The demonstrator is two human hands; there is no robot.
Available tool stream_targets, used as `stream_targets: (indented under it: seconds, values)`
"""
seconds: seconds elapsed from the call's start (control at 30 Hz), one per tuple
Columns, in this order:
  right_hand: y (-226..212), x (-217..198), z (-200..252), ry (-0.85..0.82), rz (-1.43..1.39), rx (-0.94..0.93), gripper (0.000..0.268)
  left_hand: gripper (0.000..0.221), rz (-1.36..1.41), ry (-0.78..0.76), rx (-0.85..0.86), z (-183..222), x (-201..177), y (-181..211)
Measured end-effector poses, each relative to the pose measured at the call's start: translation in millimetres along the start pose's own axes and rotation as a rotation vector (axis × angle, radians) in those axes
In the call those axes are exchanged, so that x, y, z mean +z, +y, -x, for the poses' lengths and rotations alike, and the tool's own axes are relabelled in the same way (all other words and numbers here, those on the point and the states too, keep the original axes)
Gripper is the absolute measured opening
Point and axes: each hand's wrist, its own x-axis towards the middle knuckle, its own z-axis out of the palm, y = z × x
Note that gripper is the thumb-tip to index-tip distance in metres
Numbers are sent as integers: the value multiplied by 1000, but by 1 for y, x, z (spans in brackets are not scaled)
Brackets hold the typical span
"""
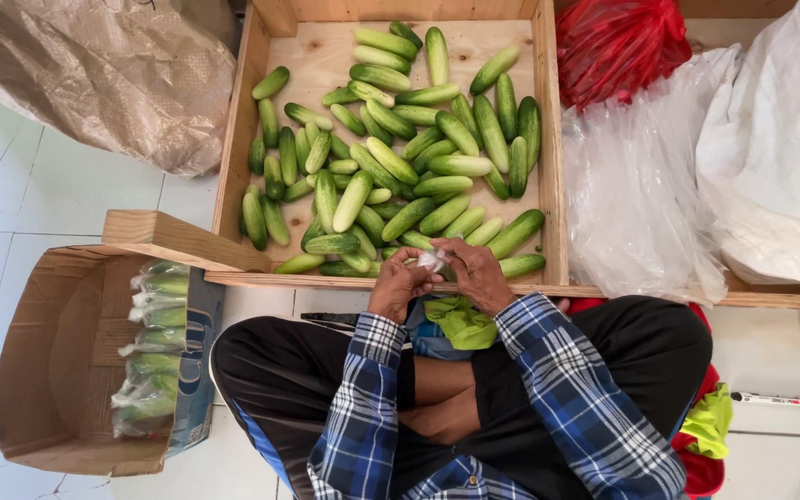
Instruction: Bagging cucumbers and placing the filled bags into a cardboard box
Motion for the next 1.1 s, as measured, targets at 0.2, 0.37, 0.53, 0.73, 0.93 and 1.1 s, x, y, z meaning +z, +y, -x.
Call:
stream_targets:
  seconds: [0.2, 0.37, 0.53, 0.73, 0.93, 1.1]
  values:
    - [-2, 0, -2, -30, 34, -7, 7, 6, -712, 121, 273, 1, 21, 0]
    - [10, 7, 4, 15, 40, 144, 10, 16, -494, 176, 245, 6, 12, -4]
    - [7, 9, 4, 54, 11, 108, 9, 28, 29, 160, 161, 5, 5, 1]
    - [23, 2, 8, 98, 422, -310, 9, 20, -534, 168, 390, -5, 19, 5]
    - [34, 18, 17, 166, 38, -5, 16, 23, -660, 271, 599, 20, 37, -1]
    - [10, 18, 11, 244, -286, 362, 8, 23, -614, 364, 839, 20, 33, -19]
